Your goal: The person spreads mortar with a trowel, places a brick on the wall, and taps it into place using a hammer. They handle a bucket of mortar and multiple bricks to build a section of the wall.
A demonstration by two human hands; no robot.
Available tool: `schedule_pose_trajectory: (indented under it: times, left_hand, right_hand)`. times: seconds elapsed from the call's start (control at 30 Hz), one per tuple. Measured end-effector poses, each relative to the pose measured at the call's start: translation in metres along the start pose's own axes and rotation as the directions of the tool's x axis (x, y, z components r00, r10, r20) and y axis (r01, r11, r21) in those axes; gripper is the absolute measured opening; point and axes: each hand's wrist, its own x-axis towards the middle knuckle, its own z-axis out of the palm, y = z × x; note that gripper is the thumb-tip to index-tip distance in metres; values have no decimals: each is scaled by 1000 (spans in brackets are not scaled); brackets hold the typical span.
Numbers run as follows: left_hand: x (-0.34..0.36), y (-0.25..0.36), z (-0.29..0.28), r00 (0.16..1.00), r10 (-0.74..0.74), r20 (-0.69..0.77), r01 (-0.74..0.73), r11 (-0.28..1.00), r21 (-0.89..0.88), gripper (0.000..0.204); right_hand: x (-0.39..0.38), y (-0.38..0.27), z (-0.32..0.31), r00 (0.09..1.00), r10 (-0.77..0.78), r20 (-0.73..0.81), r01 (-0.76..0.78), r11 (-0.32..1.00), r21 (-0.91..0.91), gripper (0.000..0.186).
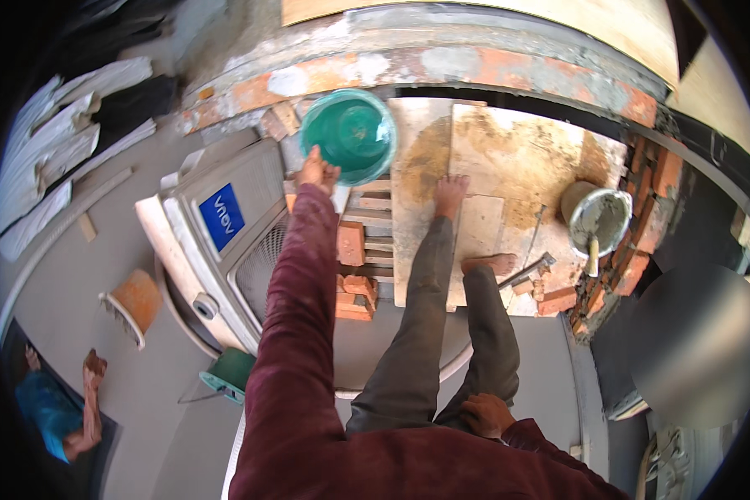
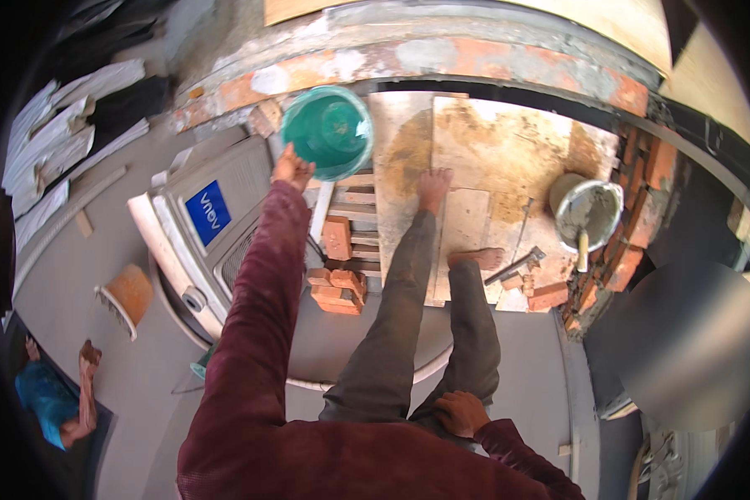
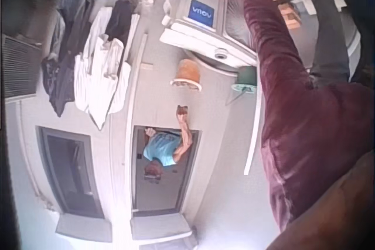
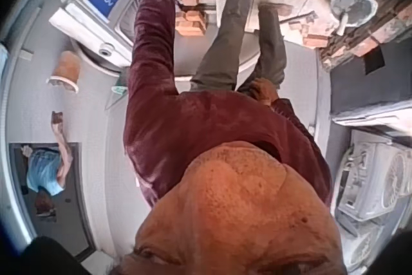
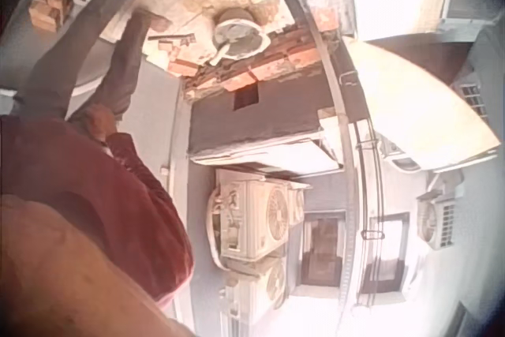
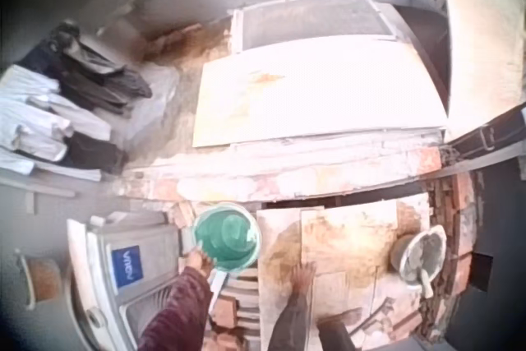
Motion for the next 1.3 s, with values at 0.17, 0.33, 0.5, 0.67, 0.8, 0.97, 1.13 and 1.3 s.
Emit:
schedule_pose_trajectory:
  times: [0.17,0.33,0.5,0.67,0.8,0.97,1.13,1.3]
  left_hand:
    - [-9,-9,24,992,81,-92,-74,994,81,21]
    - [-2,-19,17,981,188,-53,-169,955,245,28]
    - [22,-48,0,912,406,-53,-344,831,437,48]
    - [-55,-80,-12,649,745,155,-608,385,694,65]
    - [-240,-127,-27,224,-277,934,-886,341,314,64]
    - [-380,-184,-65,49,-705,707,-987,73,142,14]
    - [-375,-151,-28,37,-920,390,-968,65,244,12]
    - [-299,-189,156,8,-919,394,-902,163,399,19]
  right_hand:
    - [7,-14,-7,999,15,41,-13,998,-67,16]
    - [9,-8,-6,997,-12,77,23,988,-150,15]
    - [-2,0,-3,995,-4,102,23,982,-186,14]
    - [-13,-9,1,997,-41,-59,20,948,-317,14]
    - [-47,-14,2,983,20,-183,-74,953,-293,9]
    - [-56,-1,38,982,-3,-191,-15,996,-93,8]
    - [-13,149,-55,763,286,-580,-177,955,238,19]
    - [29,380,-183,85,559,-825,-715,611,340,48]
